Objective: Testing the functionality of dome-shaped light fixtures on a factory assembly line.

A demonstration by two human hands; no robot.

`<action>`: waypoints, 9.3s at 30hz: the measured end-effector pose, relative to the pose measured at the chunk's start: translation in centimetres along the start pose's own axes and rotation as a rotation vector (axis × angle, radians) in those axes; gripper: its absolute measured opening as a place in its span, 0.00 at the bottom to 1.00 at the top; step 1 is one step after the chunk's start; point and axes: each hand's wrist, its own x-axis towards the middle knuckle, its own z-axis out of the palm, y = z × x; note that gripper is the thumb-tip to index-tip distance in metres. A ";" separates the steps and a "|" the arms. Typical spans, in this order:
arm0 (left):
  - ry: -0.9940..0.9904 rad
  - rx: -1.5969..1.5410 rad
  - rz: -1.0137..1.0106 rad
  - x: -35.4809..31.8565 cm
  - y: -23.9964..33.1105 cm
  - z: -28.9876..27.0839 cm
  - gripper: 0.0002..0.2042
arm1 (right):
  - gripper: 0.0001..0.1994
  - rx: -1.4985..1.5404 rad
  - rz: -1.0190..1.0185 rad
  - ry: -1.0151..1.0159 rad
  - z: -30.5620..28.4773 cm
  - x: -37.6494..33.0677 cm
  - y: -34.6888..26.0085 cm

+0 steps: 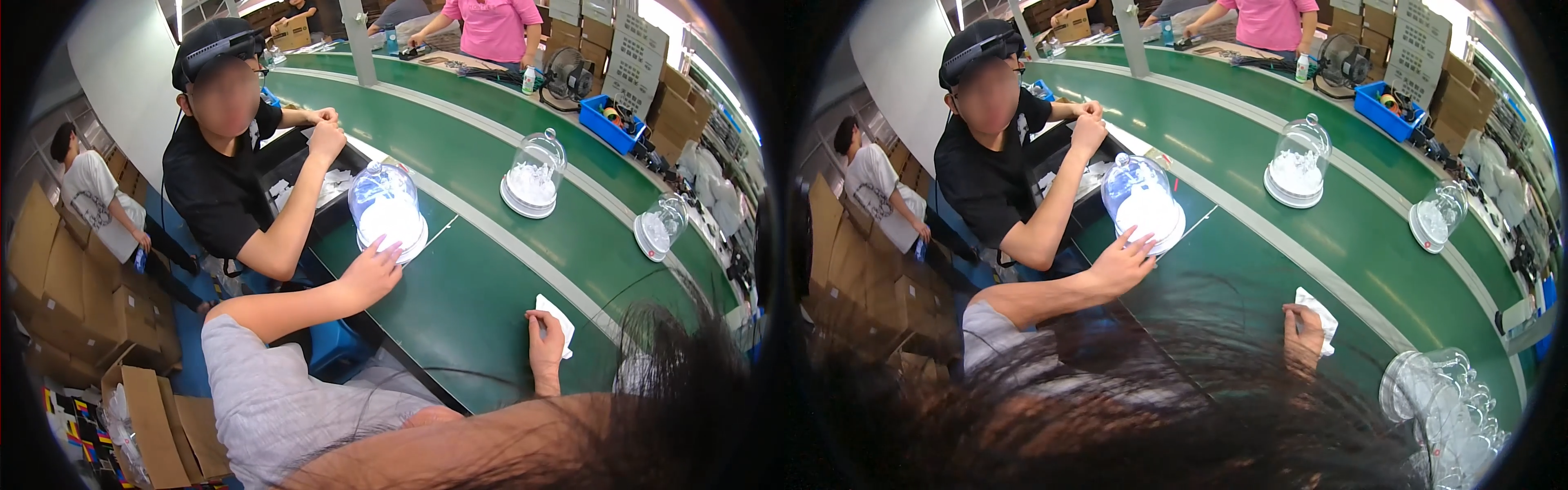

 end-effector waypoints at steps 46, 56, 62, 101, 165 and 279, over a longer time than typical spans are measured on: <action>0.607 -1.170 0.620 17.0 17.9 -0.8 0.24 | 0.08 -0.104 -0.039 -0.002 0.3 -0.1 3.5; 0.626 -1.196 0.604 16.8 17.4 -0.2 0.24 | 0.06 -0.079 -0.149 0.008 0.8 0.5 1.2; 0.562 -1.235 0.632 16.6 16.8 -0.4 0.24 | 0.06 -0.082 0.116 -0.180 0.5 1.4 1.3; 0.957 -1.325 -0.479 30.0 -2.5 -3.1 0.15 | 0.33 0.697 0.127 0.169 0.9 1.2 -0.1; 0.500 -1.855 0.774 20.9 -3.6 -9.5 0.11 | 0.33 1.044 0.258 -0.053 1.7 1.1 -0.1; 1.063 -1.054 0.317 25.7 7.3 -8.2 0.06 | 0.18 1.291 0.721 -0.260 1.6 1.1 -0.1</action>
